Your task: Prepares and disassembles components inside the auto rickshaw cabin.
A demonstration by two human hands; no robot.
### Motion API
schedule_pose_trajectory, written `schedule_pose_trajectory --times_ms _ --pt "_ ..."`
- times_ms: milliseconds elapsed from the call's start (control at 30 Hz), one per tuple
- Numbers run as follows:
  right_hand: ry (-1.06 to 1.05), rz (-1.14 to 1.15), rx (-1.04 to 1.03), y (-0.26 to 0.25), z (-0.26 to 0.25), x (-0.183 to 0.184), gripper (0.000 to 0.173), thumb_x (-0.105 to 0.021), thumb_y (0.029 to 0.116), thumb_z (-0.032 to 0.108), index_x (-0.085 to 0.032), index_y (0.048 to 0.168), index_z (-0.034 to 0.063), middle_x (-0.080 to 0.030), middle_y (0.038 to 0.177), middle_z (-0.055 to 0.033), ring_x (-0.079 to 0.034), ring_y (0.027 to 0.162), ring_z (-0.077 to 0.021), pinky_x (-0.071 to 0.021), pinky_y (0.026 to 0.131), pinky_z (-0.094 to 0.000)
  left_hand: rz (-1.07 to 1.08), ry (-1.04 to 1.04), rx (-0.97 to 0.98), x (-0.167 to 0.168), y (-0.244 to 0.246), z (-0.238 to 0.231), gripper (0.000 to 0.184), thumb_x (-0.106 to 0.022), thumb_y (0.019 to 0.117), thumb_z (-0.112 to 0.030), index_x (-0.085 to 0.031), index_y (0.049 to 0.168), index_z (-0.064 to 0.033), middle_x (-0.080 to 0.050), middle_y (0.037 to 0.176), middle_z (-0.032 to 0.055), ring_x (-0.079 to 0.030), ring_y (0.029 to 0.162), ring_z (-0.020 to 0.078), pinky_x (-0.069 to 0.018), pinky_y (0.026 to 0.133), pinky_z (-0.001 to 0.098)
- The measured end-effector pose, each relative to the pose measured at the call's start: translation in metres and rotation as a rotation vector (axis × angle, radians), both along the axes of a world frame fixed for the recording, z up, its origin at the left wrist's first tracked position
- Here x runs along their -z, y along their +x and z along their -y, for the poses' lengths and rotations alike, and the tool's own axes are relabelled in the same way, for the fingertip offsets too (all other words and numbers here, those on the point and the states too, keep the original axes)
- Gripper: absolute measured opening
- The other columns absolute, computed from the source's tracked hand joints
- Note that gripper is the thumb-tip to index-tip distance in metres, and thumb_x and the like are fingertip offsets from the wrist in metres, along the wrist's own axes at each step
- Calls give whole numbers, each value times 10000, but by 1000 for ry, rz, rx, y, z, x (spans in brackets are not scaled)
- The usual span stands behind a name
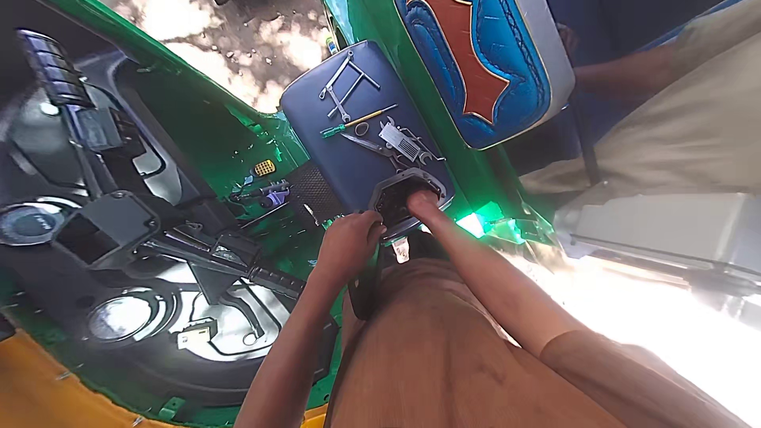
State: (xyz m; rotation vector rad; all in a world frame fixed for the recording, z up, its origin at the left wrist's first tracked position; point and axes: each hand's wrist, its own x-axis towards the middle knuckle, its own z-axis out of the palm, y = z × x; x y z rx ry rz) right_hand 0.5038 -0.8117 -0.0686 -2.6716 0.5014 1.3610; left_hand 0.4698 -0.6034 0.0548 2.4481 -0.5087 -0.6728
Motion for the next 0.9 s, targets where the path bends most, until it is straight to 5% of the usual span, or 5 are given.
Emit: schedule_pose_trajectory --times_ms 167,333,467,600,900 --pt "-37 8 -66 6 -9 4 279 -561 976 160 -664 1074 -79 -664 1124 -303 -656 1054 -483 -520 757 -660 16 -2 5 1 -2 2 228 -605 1035 -312 -709 1158 -151 -732 961 52 -710 912 242 -568 841 505" --pt "-9 21 -202 10 -5 7 283 -576 976 85 -636 1174 -109 -636 1200 -333 -627 1113 -513 -507 817 -683 40 -36 -19 3 2 -3 208 -624 1027 -301 -711 1156 -162 -743 988 35 -719 929 221 -577 850 506" --pt "94 296 -230 1 13 19 287 -573 993 72 -642 1243 -51 -648 1237 -302 -634 1130 -499 -509 840 -694 9 -177 -101 4 5 -8 185 -740 950 -198 -724 1132 -165 -763 1020 -14 -730 929 128 -598 857 430" --pt "93 271 -204 3 11 24 292 -602 988 101 -646 1228 -60 -644 1235 -311 -624 1140 -508 -502 865 -699 -22 -289 -170 6 1 -19 219 -801 887 -127 -726 1092 -148 -766 1005 -50 -727 912 56 -611 847 330" --pt "94 251 -195 11 10 30 284 -574 1010 133 -655 1239 -13 -654 1225 -301 -636 1123 -515 -511 839 -709 24 -262 -119 7 3 -30 180 -810 881 -147 -744 1048 -161 -769 988 -53 -724 905 55 -602 839 346"
